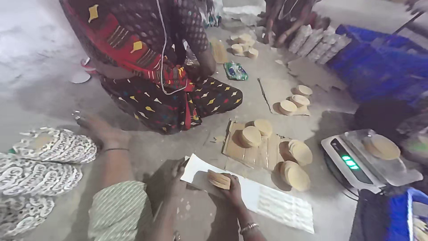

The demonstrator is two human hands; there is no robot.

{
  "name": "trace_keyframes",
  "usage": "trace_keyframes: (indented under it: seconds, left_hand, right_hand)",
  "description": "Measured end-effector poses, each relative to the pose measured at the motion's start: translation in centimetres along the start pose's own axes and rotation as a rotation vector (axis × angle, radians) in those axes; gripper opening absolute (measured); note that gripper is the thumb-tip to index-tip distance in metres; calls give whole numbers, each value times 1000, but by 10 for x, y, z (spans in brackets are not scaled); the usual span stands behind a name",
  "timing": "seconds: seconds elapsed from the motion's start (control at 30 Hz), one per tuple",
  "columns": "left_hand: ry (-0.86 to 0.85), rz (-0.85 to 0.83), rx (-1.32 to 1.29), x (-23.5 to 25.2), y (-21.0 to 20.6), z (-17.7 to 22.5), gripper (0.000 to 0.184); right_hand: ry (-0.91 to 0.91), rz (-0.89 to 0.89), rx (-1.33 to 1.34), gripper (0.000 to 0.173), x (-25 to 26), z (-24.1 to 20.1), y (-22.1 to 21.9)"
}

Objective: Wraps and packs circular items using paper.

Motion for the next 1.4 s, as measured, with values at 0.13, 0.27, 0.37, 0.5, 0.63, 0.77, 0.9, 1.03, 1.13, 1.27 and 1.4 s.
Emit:
trace_keyframes:
  seconds: [0.13,0.27,0.37,0.5,0.63,0.77,0.9,1.03,1.13,1.27,1.4]
  left_hand:
    - [148,109,-129,-9,-11,-18,41]
    - [123,116,163,-28,-27,-1,41]
    - [-258,-138,364,-50,-47,1,36]
    - [-779,-385,791,-59,-71,-17,45]
    - [-841,-587,1037,-60,-68,-11,88]
    - [-768,-694,1167,-56,-69,6,52]
    - [-722,-851,1220,-44,-72,24,42]
    - [-719,-931,1223,-29,-80,32,37]
    - [-584,-956,1267,-24,-90,32,37]
    - [-486,-998,1328,-24,-99,31,40]
    - [-506,-1013,1388,-27,-106,36,37]
  right_hand:
    - [-28,-18,3,43,2,-4,2]
    - [-19,-34,-8,43,4,-9,3]
    - [18,-7,-17,43,1,-5,1]
    - [-7,-4,-1,43,1,-7,3]
    - [3,5,7,42,2,-8,4]
    - [-14,-21,36,41,3,-11,6]
    - [-30,-48,32,39,4,-15,9]
    - [4,-76,51,39,6,-11,7]
    - [-45,-113,60,43,8,-11,7]
    - [-367,-75,-68,58,-5,-28,12]
    - [-785,523,417,58,-81,-74,-11]
Point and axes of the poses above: each hand's wrist, its own x-axis towards the middle knuckle, its own y-axis out of the back of the hand, z = x × y, the point moved 4 cm from there along x, towards the middle knuckle
